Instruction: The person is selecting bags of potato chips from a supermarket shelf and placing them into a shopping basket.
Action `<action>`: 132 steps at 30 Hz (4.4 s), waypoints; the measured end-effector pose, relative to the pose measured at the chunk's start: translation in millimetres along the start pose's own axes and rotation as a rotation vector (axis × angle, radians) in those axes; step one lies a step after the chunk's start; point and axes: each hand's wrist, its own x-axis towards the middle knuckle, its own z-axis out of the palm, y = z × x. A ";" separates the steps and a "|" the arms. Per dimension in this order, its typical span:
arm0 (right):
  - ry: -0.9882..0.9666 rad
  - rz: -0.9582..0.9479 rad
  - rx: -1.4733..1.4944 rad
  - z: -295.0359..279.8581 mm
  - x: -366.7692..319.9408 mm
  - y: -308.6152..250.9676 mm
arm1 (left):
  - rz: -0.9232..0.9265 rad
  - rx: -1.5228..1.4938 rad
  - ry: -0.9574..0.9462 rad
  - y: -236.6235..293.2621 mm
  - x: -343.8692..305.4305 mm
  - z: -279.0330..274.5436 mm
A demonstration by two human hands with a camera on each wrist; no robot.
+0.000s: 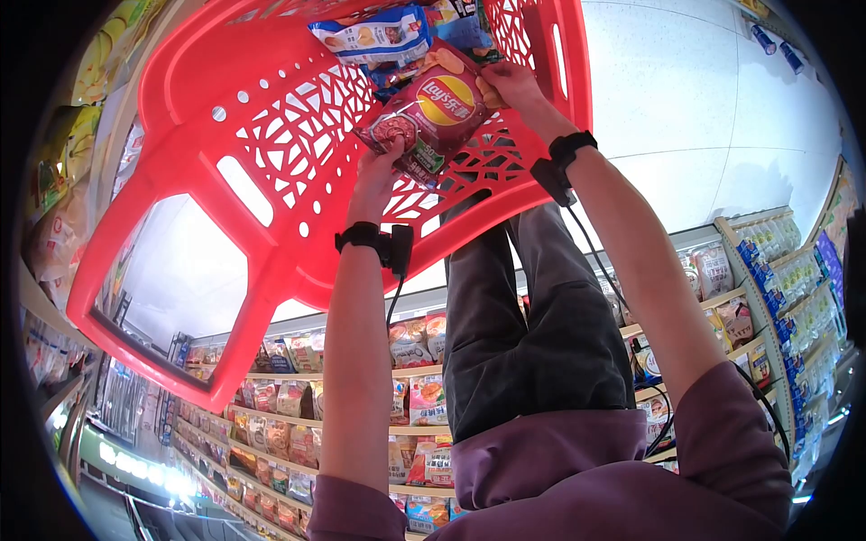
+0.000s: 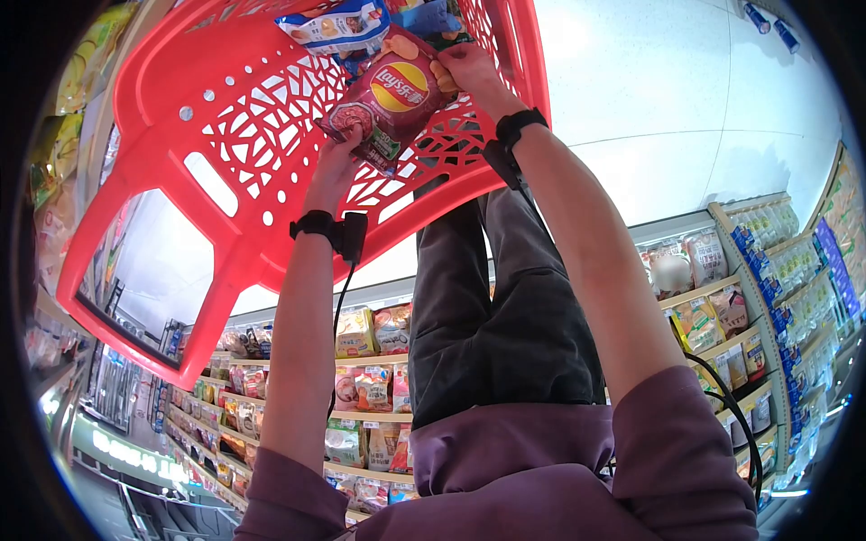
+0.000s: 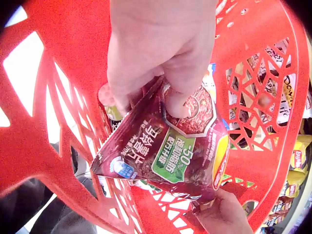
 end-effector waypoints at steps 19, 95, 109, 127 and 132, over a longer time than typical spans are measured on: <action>0.071 0.083 -0.044 -4.7 20.2 20.6 | 0.190 0.219 -0.086 47.2 -54.1 51.4; -0.629 -0.620 -0.818 55.0 -100.2 -24.2 | -0.037 0.113 0.211 -11.7 22.7 42.6; -0.302 -0.750 -0.641 -49.5 -192.4 -142.6 | 0.599 1.108 0.061 84.1 -162.4 72.2; -0.583 -0.524 -0.040 -12.3 -394.9 -241.3 | 0.895 0.400 -0.182 216.0 -406.9 41.5; -0.453 -0.576 0.144 6.0 -424.3 -261.2 | 0.786 0.188 -0.279 184.3 -423.4 47.4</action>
